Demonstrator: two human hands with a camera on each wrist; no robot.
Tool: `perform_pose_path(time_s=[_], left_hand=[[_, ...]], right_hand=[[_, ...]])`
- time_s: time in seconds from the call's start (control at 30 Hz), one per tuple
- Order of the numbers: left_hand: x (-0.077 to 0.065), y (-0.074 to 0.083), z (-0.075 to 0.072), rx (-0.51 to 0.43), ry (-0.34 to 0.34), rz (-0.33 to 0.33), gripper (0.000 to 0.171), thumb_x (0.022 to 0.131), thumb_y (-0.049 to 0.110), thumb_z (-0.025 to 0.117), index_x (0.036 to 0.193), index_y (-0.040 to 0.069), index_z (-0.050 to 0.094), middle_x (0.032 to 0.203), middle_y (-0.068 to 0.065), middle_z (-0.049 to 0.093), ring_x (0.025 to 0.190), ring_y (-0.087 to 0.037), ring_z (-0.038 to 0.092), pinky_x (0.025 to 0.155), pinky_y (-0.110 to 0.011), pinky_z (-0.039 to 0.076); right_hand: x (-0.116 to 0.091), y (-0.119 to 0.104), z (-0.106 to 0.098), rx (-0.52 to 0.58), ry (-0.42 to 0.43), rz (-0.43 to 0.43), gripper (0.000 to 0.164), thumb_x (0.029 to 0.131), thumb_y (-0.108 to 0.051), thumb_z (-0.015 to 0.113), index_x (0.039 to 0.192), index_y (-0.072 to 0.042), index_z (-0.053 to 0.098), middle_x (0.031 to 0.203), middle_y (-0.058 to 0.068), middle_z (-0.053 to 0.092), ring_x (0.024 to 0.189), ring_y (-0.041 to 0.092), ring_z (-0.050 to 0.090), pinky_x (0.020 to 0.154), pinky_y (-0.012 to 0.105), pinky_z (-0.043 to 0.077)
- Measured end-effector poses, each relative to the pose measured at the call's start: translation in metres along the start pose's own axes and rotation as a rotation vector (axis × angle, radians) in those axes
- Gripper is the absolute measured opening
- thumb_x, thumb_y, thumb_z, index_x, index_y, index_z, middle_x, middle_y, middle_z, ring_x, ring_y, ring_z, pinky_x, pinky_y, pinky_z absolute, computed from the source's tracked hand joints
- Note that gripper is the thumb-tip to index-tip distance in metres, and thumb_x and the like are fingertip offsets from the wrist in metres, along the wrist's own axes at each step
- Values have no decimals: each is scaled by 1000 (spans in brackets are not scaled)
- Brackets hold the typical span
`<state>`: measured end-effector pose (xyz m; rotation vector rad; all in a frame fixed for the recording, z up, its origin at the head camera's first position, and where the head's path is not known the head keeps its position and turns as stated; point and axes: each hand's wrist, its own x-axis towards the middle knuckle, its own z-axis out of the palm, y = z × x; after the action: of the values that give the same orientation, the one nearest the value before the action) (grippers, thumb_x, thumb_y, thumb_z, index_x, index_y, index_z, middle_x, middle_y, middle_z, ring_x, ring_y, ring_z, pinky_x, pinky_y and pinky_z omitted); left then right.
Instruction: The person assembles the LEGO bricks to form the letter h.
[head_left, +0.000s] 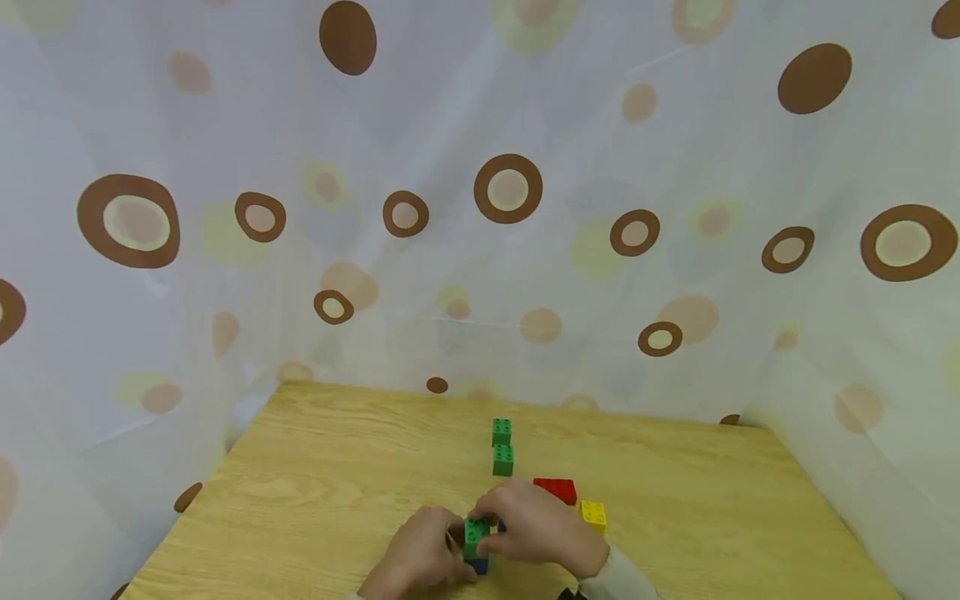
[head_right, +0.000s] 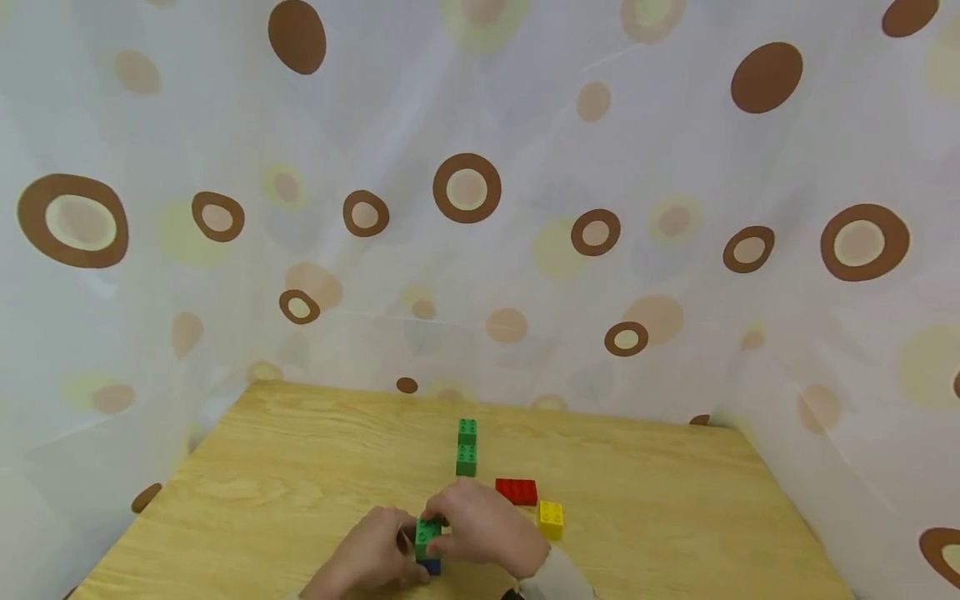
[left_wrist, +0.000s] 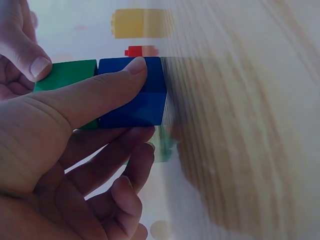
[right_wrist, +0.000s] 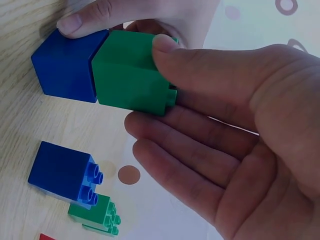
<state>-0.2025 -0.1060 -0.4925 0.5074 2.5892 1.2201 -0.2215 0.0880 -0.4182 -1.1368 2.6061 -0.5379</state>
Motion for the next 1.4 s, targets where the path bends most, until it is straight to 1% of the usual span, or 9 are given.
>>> perform_pose_path(time_s=[0.13,0.37,0.63,0.8,0.93,1.03,1.17,1.3,1.4], left_hand=[[1,0,1,49,13,11,26,68,18,95,85,10,76,79,8,68,68,-3,57,61,-23,49],[0,2,1,65,3,2,26,69,18,94,85,11,75,79,8,67,68,-4,56,61,-24,48],[4,6,2,81,3,27,27,70,19,93,86,9,75,80,6,67,69,-6,56,62,-24,48],[5,4,1,83,-30,42,27,75,22,90,92,10,74,84,5,65,69,-7,52,62,-24,45],[1,4,-1,41,-98,22,23,80,24,87,95,13,72,88,5,65,67,-9,51,59,-24,43],[-2,5,-2,14,-112,26,21,83,26,85,96,15,72,89,6,65,65,-8,52,58,-24,43],[-1,8,-3,21,-91,53,23,83,28,85,98,18,71,88,9,65,70,-6,55,63,-24,46],[0,9,-4,48,-61,82,27,83,28,85,102,16,70,90,8,66,79,-8,59,68,-25,49],[0,11,-5,65,-51,75,31,83,27,85,106,13,71,92,5,68,83,-12,62,69,-27,51]], right_hand=[[1,-1,-1,-19,9,-23,23,84,-21,84,106,-15,80,92,-13,74,74,-5,60,68,13,51],[2,-5,-1,-39,8,-10,18,83,-21,85,100,-16,80,87,-14,73,72,-6,58,67,13,51],[0,-8,3,-13,50,126,20,81,-20,87,100,-16,80,88,-13,73,69,-1,53,64,17,48],[0,-10,5,-30,71,150,23,80,-20,88,102,-16,81,92,-11,75,68,1,53,63,17,47],[-2,-10,10,3,67,144,25,82,-23,86,105,-15,80,95,-11,75,70,-1,54,64,16,48],[-4,-8,13,33,75,131,29,83,-23,85,110,-14,79,101,-9,76,73,-3,56,64,15,49],[-8,-6,14,77,77,130,31,85,-22,83,114,-12,78,106,-7,76,79,-3,60,67,14,50],[-9,-4,14,74,98,105,31,87,-20,82,115,-11,77,108,-4,76,85,1,65,71,14,52],[-8,-1,15,68,107,88,31,88,-20,81,117,-11,76,110,-4,75,90,3,66,75,15,53]])
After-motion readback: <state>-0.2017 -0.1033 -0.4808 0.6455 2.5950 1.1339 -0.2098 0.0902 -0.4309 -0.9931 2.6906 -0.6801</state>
